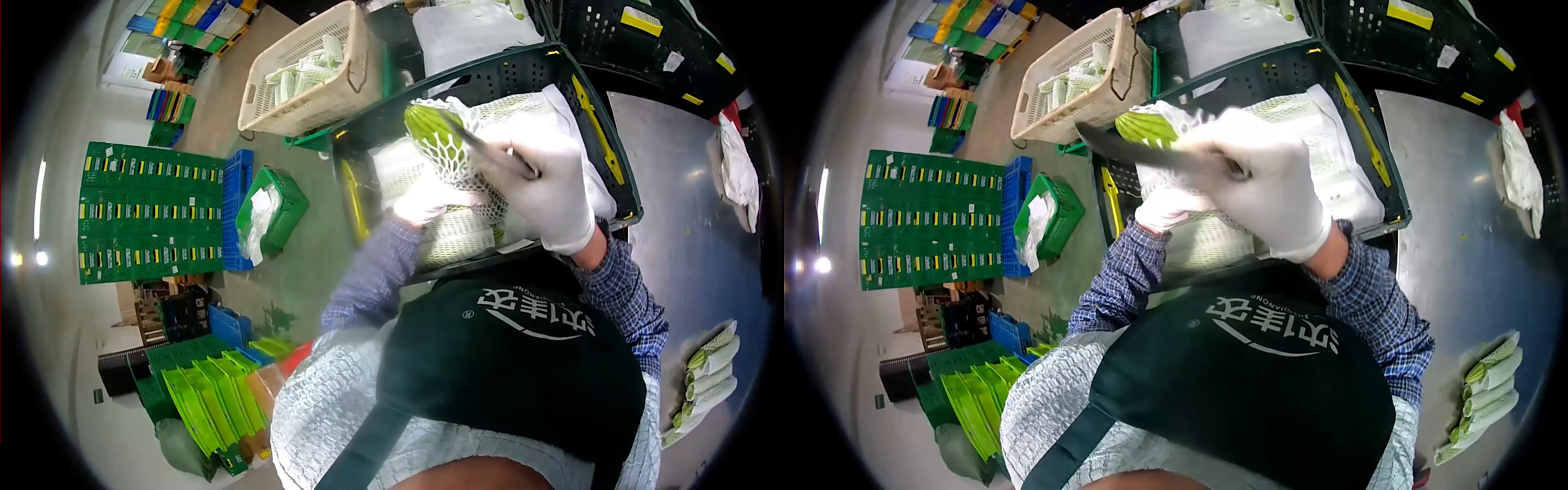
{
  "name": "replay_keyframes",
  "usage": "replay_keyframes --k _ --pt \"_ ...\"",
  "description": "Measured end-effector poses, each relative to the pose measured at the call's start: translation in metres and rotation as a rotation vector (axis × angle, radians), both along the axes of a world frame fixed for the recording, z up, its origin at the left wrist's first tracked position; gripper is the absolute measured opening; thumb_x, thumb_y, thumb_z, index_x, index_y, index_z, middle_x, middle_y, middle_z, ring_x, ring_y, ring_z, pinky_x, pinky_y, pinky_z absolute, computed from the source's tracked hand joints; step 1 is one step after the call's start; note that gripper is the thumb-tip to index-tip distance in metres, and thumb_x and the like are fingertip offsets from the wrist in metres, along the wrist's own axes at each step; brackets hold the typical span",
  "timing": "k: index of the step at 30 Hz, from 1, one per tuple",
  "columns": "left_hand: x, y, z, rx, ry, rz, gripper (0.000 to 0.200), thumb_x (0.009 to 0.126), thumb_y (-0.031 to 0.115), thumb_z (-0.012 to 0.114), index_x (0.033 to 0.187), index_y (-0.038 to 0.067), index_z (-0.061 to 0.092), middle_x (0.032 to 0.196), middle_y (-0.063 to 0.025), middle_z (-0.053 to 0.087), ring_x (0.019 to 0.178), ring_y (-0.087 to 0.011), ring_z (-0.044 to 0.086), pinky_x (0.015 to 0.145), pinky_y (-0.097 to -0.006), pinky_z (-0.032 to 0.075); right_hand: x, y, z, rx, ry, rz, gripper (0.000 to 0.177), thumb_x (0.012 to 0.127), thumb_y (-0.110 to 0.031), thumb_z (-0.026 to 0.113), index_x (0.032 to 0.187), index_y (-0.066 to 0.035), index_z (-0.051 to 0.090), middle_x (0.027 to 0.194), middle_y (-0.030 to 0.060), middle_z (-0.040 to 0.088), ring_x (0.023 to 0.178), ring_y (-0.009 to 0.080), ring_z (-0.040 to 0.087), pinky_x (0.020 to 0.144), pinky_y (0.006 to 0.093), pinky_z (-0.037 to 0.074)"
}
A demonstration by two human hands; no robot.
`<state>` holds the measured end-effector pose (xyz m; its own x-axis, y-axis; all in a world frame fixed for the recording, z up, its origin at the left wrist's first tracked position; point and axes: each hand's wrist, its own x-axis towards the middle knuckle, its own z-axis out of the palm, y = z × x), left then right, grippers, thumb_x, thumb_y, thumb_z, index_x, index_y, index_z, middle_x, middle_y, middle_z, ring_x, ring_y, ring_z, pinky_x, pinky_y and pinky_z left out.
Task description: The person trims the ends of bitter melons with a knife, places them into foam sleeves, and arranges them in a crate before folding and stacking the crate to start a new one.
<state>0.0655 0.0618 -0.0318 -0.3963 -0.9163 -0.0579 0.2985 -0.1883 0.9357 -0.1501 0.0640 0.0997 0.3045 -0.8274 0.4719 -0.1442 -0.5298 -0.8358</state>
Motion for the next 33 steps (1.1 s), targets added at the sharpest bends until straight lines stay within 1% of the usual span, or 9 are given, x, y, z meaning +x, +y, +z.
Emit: replay_keyframes --k 6,7,13,15,20,22,24,31,33 --pt "-0.013 0.009 0.020 0.170 0.096 0.047 0.097 0.059 0.002 0.093 0.143 0.004 0.045 0.135 -0.0123 0.056 0.119 -0.0265 0.057 0.104 -0.0387 0.049 0.010 -0.014 -0.003 0.113 -0.094 0.051 0.045 0.087 -0.025 0.073 0.123 0.000 0.065 0.103 0.0064 0.071 0.089 0.0092 0.064 0.081 0.0254 0.052" --pt "-0.012 0.004 0.042 -0.193 -0.490 0.052 0.101 0.054 0.005 0.096 0.142 0.005 0.046 0.136 -0.0117 0.056 0.121 -0.0261 0.056 0.108 -0.0395 0.045 0.009 -0.015 -0.002 0.106 -0.060 0.051 0.045 0.088 -0.026 0.072 0.123 0.000 0.064 0.104 0.0059 0.071 0.090 0.0096 0.064 0.082 0.0252 0.051" --pt "-0.020 0.005 0.036 -0.117 -0.220 0.086 0.098 0.054 0.011 0.096 0.140 0.005 0.049 0.133 -0.0107 0.059 0.124 -0.0253 0.054 0.108 -0.0387 0.044 -0.004 -0.013 0.008 0.123 0.260 0.178 0.026 0.090 -0.023 0.066 0.109 -0.006 0.068 0.092 0.0058 0.068 0.082 0.0149 0.063 0.076 0.0287 0.051" --pt "-0.016 0.001 0.038 -0.486 -0.583 0.134 0.095 0.056 0.013 0.096 0.140 0.005 0.050 0.133 -0.0109 0.059 0.125 -0.0247 0.053 0.109 -0.0382 0.043 -0.002 -0.015 0.004 0.092 0.166 0.109 0.025 0.090 -0.023 0.066 0.108 -0.007 0.068 0.090 0.0055 0.068 0.080 0.0150 0.062 0.073 0.0287 0.051" --pt "-0.002 -0.002 0.018 -0.198 -0.535 0.069 0.111 0.062 0.039 0.091 0.150 0.009 0.029 0.135 -0.0114 0.052 0.131 -0.0256 0.048 0.111 -0.0403 0.040 0.002 -0.013 0.008 0.182 -0.066 0.037 0.022 0.089 -0.023 0.066 0.107 -0.010 0.066 0.084 0.0046 0.066 0.074 0.0153 0.060 0.068 0.0288 0.049" --pt "0.005 -0.012 0.013 -0.485 -0.949 -0.004 0.108 0.067 0.043 0.087 0.151 0.010 0.028 0.140 -0.0130 0.049 0.135 -0.0268 0.045 0.113 -0.0412 0.037 0.002 -0.012 0.010 0.198 -0.102 0.052 0.020 0.089 -0.023 0.066 0.106 -0.011 0.066 0.081 0.0042 0.065 0.071 0.0154 0.060 0.066 0.0288 0.049" --pt "0.008 -0.014 -0.015 -0.524 -0.697 0.217 0.077 0.071 0.025 0.088 0.135 0.002 0.053 0.126 -0.0102 0.062 0.113 -0.0221 0.061 0.097 -0.0365 0.051 0.004 -0.012 0.007 0.218 -0.114 0.067 0.019 0.089 -0.024 0.066 0.105 -0.013 0.066 0.079 0.0038 0.064 0.069 0.0155 0.059 0.063 0.0289 0.048" --pt "0.000 -0.002 -0.003 -0.051 -0.191 0.237 0.076 0.077 0.023 0.083 0.140 0.003 0.044 0.130 -0.0113 0.057 0.117 -0.0221 0.057 0.100 -0.0371 0.048 0.004 -0.007 -0.046 -0.226 0.249 -0.047 0.023 0.092 -0.025 0.065 0.115 -0.025 0.066 0.080 0.0052 0.071 0.064 0.0217 0.069 0.057 0.0339 0.057" --pt "0.001 -0.002 -0.005 -0.019 -0.159 0.204 0.076 0.078 0.023 0.081 0.140 0.003 0.043 0.131 -0.0114 0.057 0.118 -0.0222 0.057 0.101 -0.0374 0.047 0.001 -0.004 -0.039 0.203 0.146 0.039 0.034 0.090 -0.031 0.072 0.111 -0.004 0.069 0.086 0.0058 0.072 0.073 0.0116 0.065 0.065 0.0271 0.053"
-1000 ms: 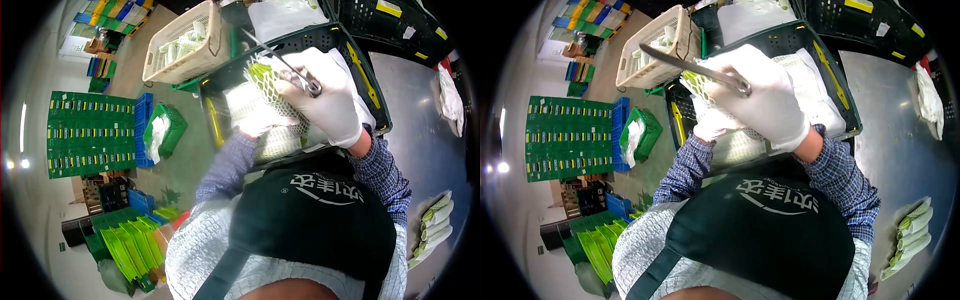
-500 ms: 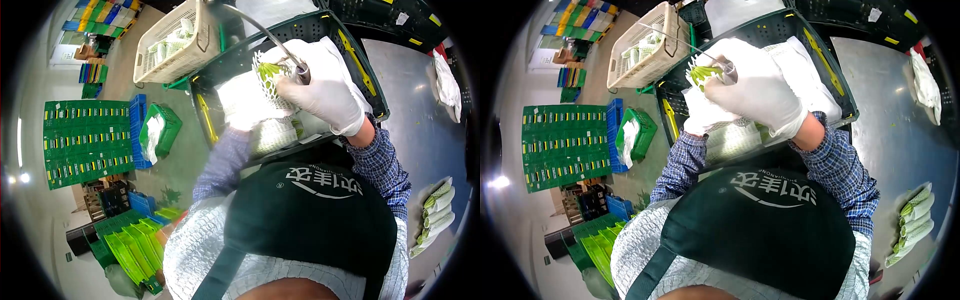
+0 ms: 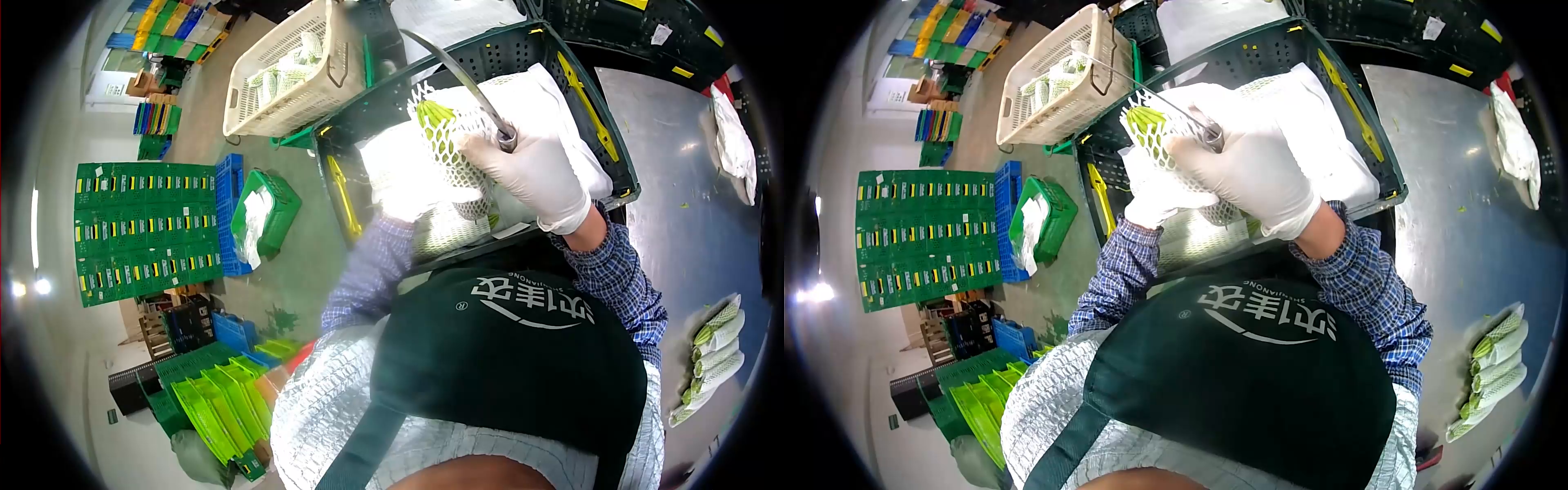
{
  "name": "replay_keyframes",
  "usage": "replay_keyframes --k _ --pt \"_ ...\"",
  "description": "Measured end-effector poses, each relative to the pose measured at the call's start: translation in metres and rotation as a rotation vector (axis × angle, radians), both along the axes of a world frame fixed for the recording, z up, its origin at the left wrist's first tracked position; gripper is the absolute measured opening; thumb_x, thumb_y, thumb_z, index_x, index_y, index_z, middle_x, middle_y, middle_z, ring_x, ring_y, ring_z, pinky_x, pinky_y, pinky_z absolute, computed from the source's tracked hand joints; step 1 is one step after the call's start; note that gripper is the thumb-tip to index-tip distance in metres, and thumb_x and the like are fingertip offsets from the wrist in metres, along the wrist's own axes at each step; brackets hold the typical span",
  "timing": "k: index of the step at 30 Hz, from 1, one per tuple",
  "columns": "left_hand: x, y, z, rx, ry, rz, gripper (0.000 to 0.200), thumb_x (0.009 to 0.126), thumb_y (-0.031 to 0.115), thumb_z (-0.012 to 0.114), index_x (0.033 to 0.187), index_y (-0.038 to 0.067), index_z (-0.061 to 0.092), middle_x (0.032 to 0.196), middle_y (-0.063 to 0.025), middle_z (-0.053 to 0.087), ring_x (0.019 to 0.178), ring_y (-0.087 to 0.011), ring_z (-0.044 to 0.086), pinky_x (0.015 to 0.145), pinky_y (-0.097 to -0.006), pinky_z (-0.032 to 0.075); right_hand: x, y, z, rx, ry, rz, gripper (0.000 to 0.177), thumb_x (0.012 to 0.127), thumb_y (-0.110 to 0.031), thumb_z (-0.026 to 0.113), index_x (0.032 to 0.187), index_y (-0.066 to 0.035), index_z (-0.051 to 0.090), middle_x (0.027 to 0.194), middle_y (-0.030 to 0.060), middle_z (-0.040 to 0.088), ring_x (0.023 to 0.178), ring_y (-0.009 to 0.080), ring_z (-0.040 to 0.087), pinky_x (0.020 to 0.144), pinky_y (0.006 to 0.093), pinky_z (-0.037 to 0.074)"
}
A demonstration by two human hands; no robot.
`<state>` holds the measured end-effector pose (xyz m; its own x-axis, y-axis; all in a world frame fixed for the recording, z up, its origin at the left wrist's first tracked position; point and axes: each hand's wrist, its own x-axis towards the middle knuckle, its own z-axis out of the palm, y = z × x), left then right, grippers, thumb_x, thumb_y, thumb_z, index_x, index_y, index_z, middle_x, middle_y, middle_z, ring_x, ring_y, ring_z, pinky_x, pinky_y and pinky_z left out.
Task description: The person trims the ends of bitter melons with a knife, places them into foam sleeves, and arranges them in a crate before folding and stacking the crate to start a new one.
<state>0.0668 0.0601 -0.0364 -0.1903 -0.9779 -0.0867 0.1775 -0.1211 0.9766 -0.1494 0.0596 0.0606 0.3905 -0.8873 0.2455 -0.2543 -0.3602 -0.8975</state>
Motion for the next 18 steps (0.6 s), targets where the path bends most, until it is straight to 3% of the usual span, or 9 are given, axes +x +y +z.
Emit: replay_keyframes --k 1,3,5,7,10,13,15,18 --pt "-0.001 0.000 0.000 -0.001 -0.003 -0.012 0.075 0.079 0.024 0.081 0.141 0.004 0.043 0.132 -0.0115 0.056 0.118 -0.0223 0.057 0.101 -0.0376 0.047 -0.001 0.001 0.008 0.207 -0.050 -0.015 0.045 0.089 -0.034 0.076 0.108 0.007 0.070 0.088 0.0061 0.073 0.077 0.0066 0.062 0.069 0.0237 0.051" --pt "-0.003 0.001 0.004 -0.024 -0.029 -0.031 0.075 0.080 0.024 0.080 0.142 0.004 0.042 0.133 -0.0115 0.056 0.119 -0.0225 0.056 0.102 -0.0380 0.047 0.000 0.003 0.025 0.300 -0.047 -0.026 0.044 0.090 -0.034 0.075 0.107 0.006 0.071 0.087 0.0054 0.072 0.076 0.0063 0.062 0.068 0.0237 0.051" --pt "-0.004 0.002 0.006 -0.049 -0.063 -0.047 0.075 0.081 0.025 0.079 0.143 0.005 0.041 0.134 -0.0116 0.055 0.120 -0.0227 0.056 0.102 -0.0384 0.047 -0.003 0.003 0.019 0.048 -0.068 0.007 0.042 0.090 -0.033 0.075 0.106 0.005 0.071 0.084 0.0042 0.071 0.075 0.0062 0.061 0.067 0.0236 0.051" --pt "-0.005 0.001 0.008 -0.066 -0.095 -0.062 0.075 0.082 0.025 0.077 0.143 0.005 0.040 0.135 -0.0117 0.054 0.121 -0.0228 0.055 0.103 -0.0387 0.047 -0.004 0.003 0.017 -0.013 -0.077 0.012 0.041 0.089 -0.033 0.075 0.105 0.004 0.071 0.082 0.0030 0.070 0.074 0.0062 0.061 0.067 0.0236 0.051" --pt "-0.005 0.001 0.010 -0.093 -0.148 -0.083 0.074 0.083 0.026 0.076 0.145 0.006 0.039 0.136 -0.0118 0.053 0.122 -0.0231 0.054 0.104 -0.0393 0.046 -0.001 0.002 0.034 0.399 -0.289 -0.047 0.040 0.088 -0.033 0.076 0.105 0.003 0.071 0.082 0.0033 0.070 0.073 0.0065 0.061 0.067 0.0236 0.051" --pt "-0.003 0.001 0.012 -0.112 -0.187 -0.079 0.074 0.085 0.027 0.074 0.146 0.006 0.037 0.138 -0.0120 0.052 0.124 -0.0233 0.054 0.105 -0.0398 0.046 0.000 0.003 0.026 0.299 -0.077 -0.064 0.041 0.088 -0.033 0.076 0.106 0.004 0.071 0.081 0.0056 0.072 0.073 0.0065 0.063 0.067 0.0239 0.052" --pt "-0.003 0.001 0.010 -0.131 -0.216 -0.081 0.074 0.086 0.027 0.073 0.147 0.007 0.036 0.139 -0.0120 0.051 0.125 -0.0235 0.053 0.106 -0.0402 0.046 -0.005 0.001 0.017 0.090 0.150 -0.017 0.045 0.087 -0.037 0.073 0.106 0.003 0.071 0.077 0.0091 0.073 0.069 0.0096 0.066 0.065 0.0258 0.053" --pt "-0.002 0.000 0.010 -0.171 -0.262 -0.097 0.074 0.087 0.028 0.071 0.148 0.007 0.035 0.140 -0.0122 0.050 0.126 -0.0237 0.052 0.106 -0.0408 0.045 -0.006 0.001 0.017 0.048 0.179 -0.060 0.047 0.086 -0.041 0.072 0.104 0.002 0.072 0.075 0.0102 0.072 0.066 0.0132 0.068 0.063 0.0273 0.054"
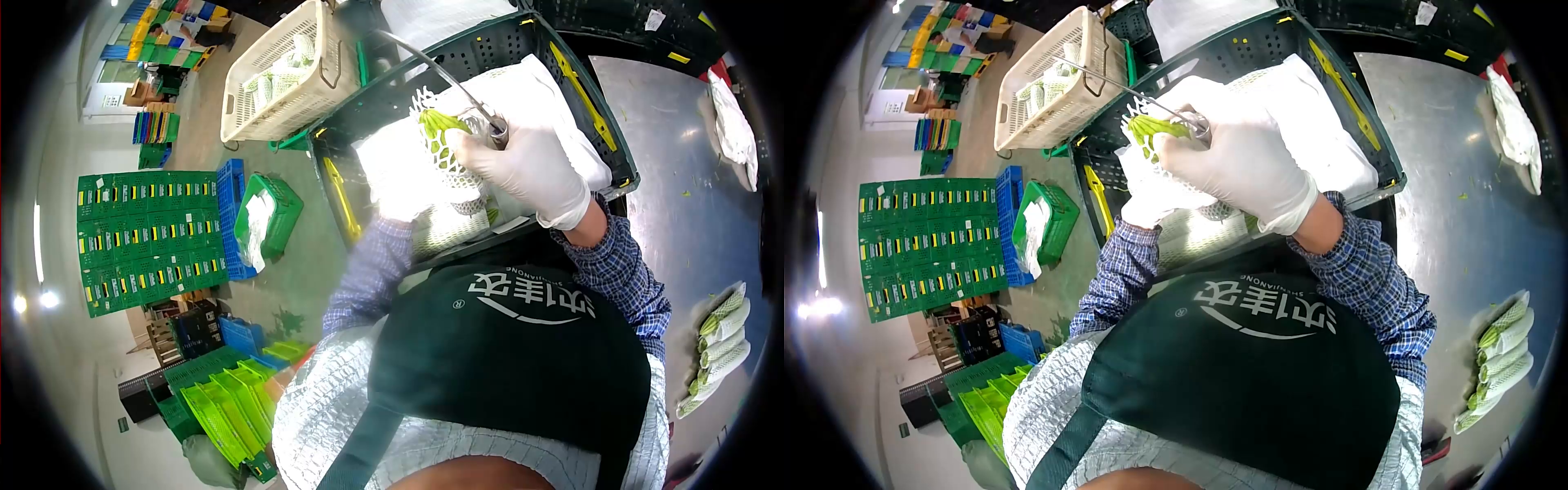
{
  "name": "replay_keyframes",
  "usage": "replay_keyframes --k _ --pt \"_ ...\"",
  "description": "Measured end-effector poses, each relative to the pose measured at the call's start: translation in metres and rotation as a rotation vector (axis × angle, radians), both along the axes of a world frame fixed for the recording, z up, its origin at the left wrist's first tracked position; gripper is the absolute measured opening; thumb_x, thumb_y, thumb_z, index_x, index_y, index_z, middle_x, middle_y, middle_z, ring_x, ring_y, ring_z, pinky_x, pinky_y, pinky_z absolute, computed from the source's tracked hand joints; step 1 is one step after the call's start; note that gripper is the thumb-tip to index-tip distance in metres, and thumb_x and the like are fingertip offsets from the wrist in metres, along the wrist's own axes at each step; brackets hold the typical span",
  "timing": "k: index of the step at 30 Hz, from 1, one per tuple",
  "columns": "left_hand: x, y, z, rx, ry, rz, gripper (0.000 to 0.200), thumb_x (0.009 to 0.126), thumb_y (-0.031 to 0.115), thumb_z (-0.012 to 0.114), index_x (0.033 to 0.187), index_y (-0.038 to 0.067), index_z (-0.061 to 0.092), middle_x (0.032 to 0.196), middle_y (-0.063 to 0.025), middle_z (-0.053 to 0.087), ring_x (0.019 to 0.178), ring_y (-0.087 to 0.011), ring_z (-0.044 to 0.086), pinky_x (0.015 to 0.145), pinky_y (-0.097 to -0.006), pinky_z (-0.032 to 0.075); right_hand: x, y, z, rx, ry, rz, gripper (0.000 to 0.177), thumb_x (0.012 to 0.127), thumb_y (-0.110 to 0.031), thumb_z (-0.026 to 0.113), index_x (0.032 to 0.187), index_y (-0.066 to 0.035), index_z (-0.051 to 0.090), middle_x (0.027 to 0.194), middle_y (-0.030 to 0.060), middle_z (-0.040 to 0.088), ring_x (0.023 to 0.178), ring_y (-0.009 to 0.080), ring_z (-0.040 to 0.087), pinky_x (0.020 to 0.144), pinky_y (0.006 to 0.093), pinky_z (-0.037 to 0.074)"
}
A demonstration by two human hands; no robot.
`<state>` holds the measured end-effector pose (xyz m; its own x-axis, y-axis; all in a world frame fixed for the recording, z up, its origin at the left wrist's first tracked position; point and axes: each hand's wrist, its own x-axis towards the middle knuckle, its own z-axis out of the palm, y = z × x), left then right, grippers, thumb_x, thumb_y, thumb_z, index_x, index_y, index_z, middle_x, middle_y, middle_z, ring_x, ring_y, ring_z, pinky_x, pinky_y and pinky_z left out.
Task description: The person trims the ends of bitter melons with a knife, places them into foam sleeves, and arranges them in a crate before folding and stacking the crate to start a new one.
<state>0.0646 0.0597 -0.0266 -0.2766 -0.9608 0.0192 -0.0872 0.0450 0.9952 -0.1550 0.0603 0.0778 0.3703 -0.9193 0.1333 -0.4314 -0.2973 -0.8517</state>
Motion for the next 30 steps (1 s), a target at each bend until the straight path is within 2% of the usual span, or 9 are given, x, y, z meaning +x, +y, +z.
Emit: replay_keyframes --k 2,5,7,10,15,16,18,24,30 --pt "0.001 -0.001 0.000 -0.043 -0.048 -0.039 0.073 0.088 0.028 0.070 0.149 0.008 0.034 0.141 -0.0123 0.049 0.127 -0.0239 0.052 0.107 -0.0411 0.045 0.003 -0.001 0.012 0.056 0.006 -0.032 0.047 0.085 -0.042 0.072 0.103 0.002 0.072 0.074 0.0109 0.071 0.066 0.0155 0.069 0.063 0.0278 0.054" --pt "0.005 -0.005 0.006 -0.142 -0.171 -0.140 0.073 0.090 0.029 0.068 0.150 0.008 0.033 0.143 -0.0124 0.048 0.128 -0.0242 0.051 0.108 -0.0417 0.044 0.002 0.004 0.018 0.118 -0.055 -0.055 0.038 0.086 -0.050 0.060 0.084 -0.014 0.070 0.067 0.0056 0.069 0.063 0.0232 0.070 0.061 0.0339 0.057" --pt "0.008 -0.008 0.003 -0.167 -0.200 -0.161 0.073 0.091 0.030 0.067 0.151 0.009 0.032 0.144 -0.0125 0.048 0.129 -0.0243 0.051 0.109 -0.0421 0.044 0.001 0.003 0.014 0.007 -0.060 -0.029 0.036 0.086 -0.048 0.063 0.083 -0.013 0.069 0.066 0.0056 0.069 0.064 0.0238 0.071 0.060 0.0328 0.057" --pt "0.012 -0.007 -0.014 -0.031 -0.066 -0.026 0.062 0.097 0.031 0.055 0.150 0.007 0.033 0.143 -0.0148 0.048 0.129 -0.0253 0.051 0.108 -0.0425 0.045 0.001 -0.003 -0.005 -0.486 0.076 -0.040 0.030 0.087 -0.041 0.067 0.082 -0.011 0.068 0.067 0.0057 0.068 0.063 0.0242 0.070 0.058 0.0295 0.055" --pt "0.033 -0.012 -0.052 0.235 0.324 0.135 0.053 0.104 0.031 0.043 0.149 0.006 0.033 0.144 -0.0177 0.046 0.130 -0.0260 0.051 0.108 -0.0409 0.047 -0.001 0.004 -0.001 0.298 -0.449 -0.075 0.030 0.094 -0.028 0.067 0.102 0.000 0.072 0.075 0.0042 0.069 0.061 0.0070 0.061 0.056 0.0215 0.049" --pt "0.043 -0.016 -0.068 0.317 0.440 0.117 0.052 0.105 0.030 0.041 0.149 0.005 0.033 0.144 -0.0183 0.046 0.130 -0.0261 0.051 0.107 -0.0406 0.047 -0.004 0.000 0.008 0.370 -0.486 0.012 0.044 0.090 -0.029 0.072 0.112 0.009 0.068 0.079 0.0036 0.069 0.066 0.0022 0.057 0.060 0.0205 0.049" --pt "0.073 -0.028 -0.113 0.524 0.743 0.046 0.049 0.107 0.030 0.036 0.149 0.005 0.034 0.144 -0.0195 0.045 0.130 -0.0264 0.052 0.107 -0.0400 0.047 -0.002 0.005 0.007 0.318 -0.573 0.060 0.033 0.089 -0.023 0.074 0.105 0.006 0.068 0.073 -0.0032 0.059 0.064 0.0019 0.050 0.059 0.0208 0.042" --pt "0.030 -0.010 -0.044 0.171 0.306 0.217 0.049 0.104 0.030 0.043 0.145 0.004 0.039 0.139 -0.0175 0.050 0.128 -0.0257 0.053 0.106 -0.0397 0.047 0.014 0.012 -0.007 0.146 -0.498 0.028 0.003 0.085 0.000 0.065 0.082 0.002 0.065 0.067 -0.0058 0.053 0.063 0.0000 0.043 0.056 0.0193 0.038" --pt "0.012 -0.003 -0.035 -0.122 -0.014 0.339 0.049 0.100 0.029 0.049 0.142 0.004 0.044 0.134 -0.0156 0.054 0.125 -0.0250 0.054 0.104 -0.0394 0.047 0.021 0.011 -0.012 0.005 -0.453 -0.015 0.009 0.084 0.002 0.065 0.077 0.002 0.061 0.067 -0.0040 0.054 0.063 -0.0002 0.043 0.053 0.0205 0.036"
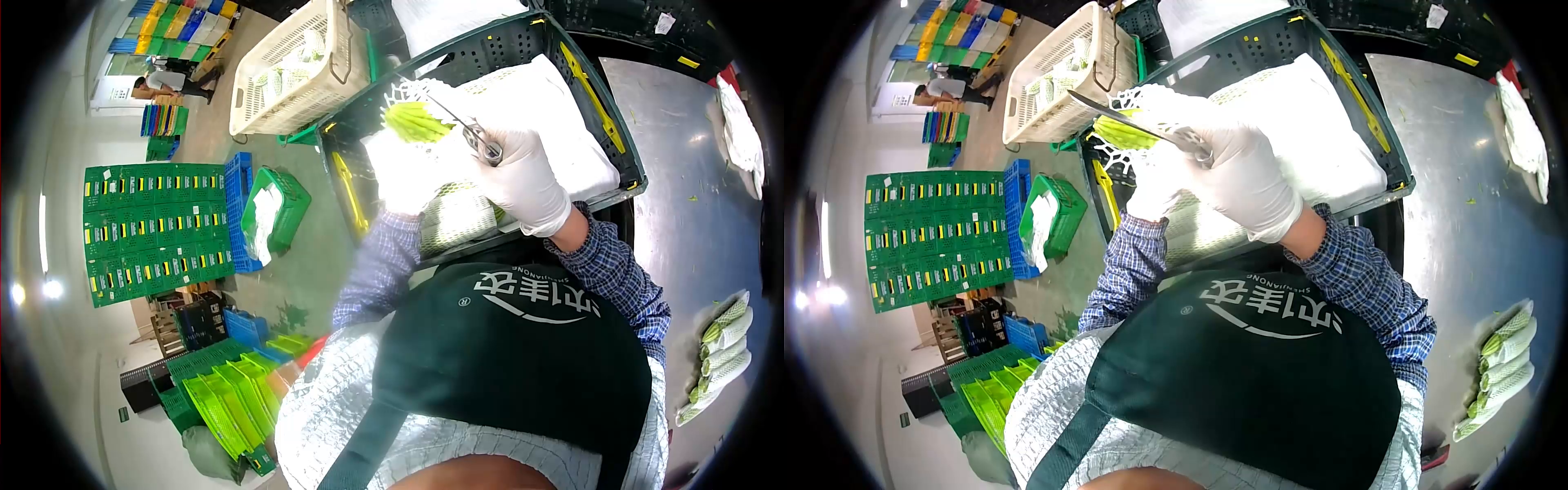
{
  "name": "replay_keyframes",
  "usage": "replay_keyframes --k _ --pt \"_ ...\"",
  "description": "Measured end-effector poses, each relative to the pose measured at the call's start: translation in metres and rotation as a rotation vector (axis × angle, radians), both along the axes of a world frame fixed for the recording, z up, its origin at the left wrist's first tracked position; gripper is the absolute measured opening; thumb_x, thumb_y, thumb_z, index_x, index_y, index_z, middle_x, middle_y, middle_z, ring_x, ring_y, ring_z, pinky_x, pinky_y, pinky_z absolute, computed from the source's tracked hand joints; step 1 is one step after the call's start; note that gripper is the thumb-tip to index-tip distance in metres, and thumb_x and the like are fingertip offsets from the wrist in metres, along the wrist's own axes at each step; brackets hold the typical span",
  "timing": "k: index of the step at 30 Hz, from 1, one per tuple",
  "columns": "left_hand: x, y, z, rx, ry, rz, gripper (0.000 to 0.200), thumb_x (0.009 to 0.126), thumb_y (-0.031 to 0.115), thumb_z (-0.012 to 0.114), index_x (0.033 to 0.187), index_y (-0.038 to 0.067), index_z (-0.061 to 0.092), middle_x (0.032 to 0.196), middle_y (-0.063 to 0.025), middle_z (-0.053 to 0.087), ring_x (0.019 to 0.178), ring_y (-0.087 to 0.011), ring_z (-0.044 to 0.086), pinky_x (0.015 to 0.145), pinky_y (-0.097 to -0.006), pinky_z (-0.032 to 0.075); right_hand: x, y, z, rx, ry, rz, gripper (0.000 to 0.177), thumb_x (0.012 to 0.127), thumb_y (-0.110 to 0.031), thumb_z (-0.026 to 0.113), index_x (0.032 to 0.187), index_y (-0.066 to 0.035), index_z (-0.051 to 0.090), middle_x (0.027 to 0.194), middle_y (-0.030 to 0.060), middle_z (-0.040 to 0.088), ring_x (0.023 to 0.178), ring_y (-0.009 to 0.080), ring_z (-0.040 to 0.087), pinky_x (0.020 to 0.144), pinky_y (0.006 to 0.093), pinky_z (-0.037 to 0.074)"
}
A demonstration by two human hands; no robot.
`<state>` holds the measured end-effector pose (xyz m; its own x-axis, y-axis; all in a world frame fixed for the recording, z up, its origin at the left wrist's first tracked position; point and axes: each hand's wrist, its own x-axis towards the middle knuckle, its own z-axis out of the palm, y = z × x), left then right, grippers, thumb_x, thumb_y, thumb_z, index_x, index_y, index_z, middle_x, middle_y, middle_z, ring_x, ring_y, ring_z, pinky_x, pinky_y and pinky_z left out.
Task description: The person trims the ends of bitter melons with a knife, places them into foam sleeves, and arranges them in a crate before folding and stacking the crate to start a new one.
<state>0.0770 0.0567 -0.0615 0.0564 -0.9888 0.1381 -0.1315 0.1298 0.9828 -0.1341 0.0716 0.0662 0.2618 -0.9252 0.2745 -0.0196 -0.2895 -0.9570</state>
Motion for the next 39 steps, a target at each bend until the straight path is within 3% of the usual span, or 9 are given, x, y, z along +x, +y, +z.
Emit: replay_keyframes --k 11,16,18,22,23,27,30,36,39 --pt "-0.011 0.003 -0.004 -0.103 -0.245 0.038 0.048 0.093 0.028 0.061 0.135 0.004 0.054 0.125 -0.0120 0.063 0.121 -0.0236 0.057 0.102 -0.0389 0.046 0.001 -0.002 -0.011 0.101 -0.008 -0.079 0.014 0.089 -0.007 0.069 0.086 0.007 0.069 0.065 -0.0024 0.059 0.063 0.0006 0.048 0.052 0.0213 0.039" --pt "-0.022 0.004 0.001 -0.058 0.130 0.152 0.068 0.085 0.046 0.069 0.137 0.004 0.054 0.131 -0.0136 0.061 0.119 -0.0241 0.057 0.101 -0.0407 0.045 -0.019 -0.003 -0.009 -0.079 0.110 -0.119 0.024 0.093 -0.022 0.067 0.103 -0.002 0.074 0.072 0.0071 0.072 0.056 0.0133 0.066 0.052 0.0246 0.049" --pt "-0.026 0.001 0.028 -0.088 0.074 0.106 0.057 0.089 0.032 0.067 0.135 0.000 0.054 0.128 -0.0150 0.063 0.114 -0.0230 0.061 0.096 -0.0355 0.050 -0.035 -0.025 -0.054 -0.204 0.143 -0.266 0.028 0.095 -0.019 0.064 0.120 -0.006 0.068 0.095 0.0090 0.073 0.078 0.0117 0.070 0.064 0.0226 0.052" --pt "-0.022 -0.014 0.067 -0.001 0.608 0.109 0.039 0.096 0.012 0.056 0.133 0.001 0.053 0.128 -0.0131 0.062 0.115 -0.0241 0.061 0.099 -0.0359 0.050 -0.048 -0.037 -0.037 -0.224 -0.128 -0.343 0.043 0.089 -0.009 0.066 0.132 -0.007 0.060 0.114 0.0115 0.068 0.092 0.0139 0.068 0.074 0.0233 0.053" --pt "-0.023 -0.014 0.066 -0.004 0.600 0.127 0.040 0.093 0.012 0.059 0.131 0.001 0.054 0.126 -0.0130 0.063 0.112 -0.0237 0.062 0.097 -0.0349 0.051 -0.054 -0.023 -0.018 -0.152 0.221 -0.357 0.039 0.086 0.001 0.064 0.125 0.004 0.061 0.114 0.0118 0.070 0.094 0.0162 0.069 0.081 0.0266 0.055" --pt "-0.030 -0.008 0.044 -0.282 -0.316 0.241 0.059 0.076 0.015 0.080 0.128 0.000 0.056 0.118 -0.0148 0.065 0.103 -0.0242 0.065 0.087 -0.0327 0.055 -0.044 -0.021 -0.047 -0.378 0.281 -0.307 0.024 0.081 -0.006 0.069 0.105 -0.003 0.071 0.082 0.0081 0.068 0.068 0.0179 0.065 0.061 0.0272 0.052" --pt "-0.033 -0.003 0.043 -0.261 -0.330 0.237 0.054 0.075 0.020 0.082 0.120 0.001 0.060 0.108 -0.0129 0.067 0.096 -0.0233 0.066 0.081 -0.0336 0.055 -0.031 -0.024 -0.040 -0.620 0.622 -0.476 0.016 0.082 -0.023 0.071 0.085 -0.008 0.075 0.066 0.0040 0.063 0.056 0.0179 0.062 0.053 0.0309 0.050" --pt "-0.047 -0.008 0.034 -0.113 -0.163 0.172 0.049 0.072 0.031 0.083 0.111 0.005 0.067 0.099 -0.0100 0.069 0.086 -0.0236 0.067 0.077 -0.0356 0.055 -0.053 -0.046 -0.030 -0.837 0.790 -0.562 0.022 0.083 -0.023 0.069 0.098 -0.007 0.072 0.076 0.0049 0.067 0.070 0.0221 0.067 0.065 0.0328 0.053" --pt "-0.058 0.017 0.072 -0.279 -0.743 0.237 0.049 0.073 0.040 0.081 0.111 0.010 0.070 0.106 -0.0101 0.069 0.097 -0.0283 0.064 0.089 -0.0406 0.049 -0.099 -0.078 -0.057 -0.654 0.593 -0.631 0.029 0.088 -0.020 0.066 0.113 -0.006 0.068 0.097 0.0076 0.070 0.080 0.0230 0.069 0.073 0.0314 0.055"
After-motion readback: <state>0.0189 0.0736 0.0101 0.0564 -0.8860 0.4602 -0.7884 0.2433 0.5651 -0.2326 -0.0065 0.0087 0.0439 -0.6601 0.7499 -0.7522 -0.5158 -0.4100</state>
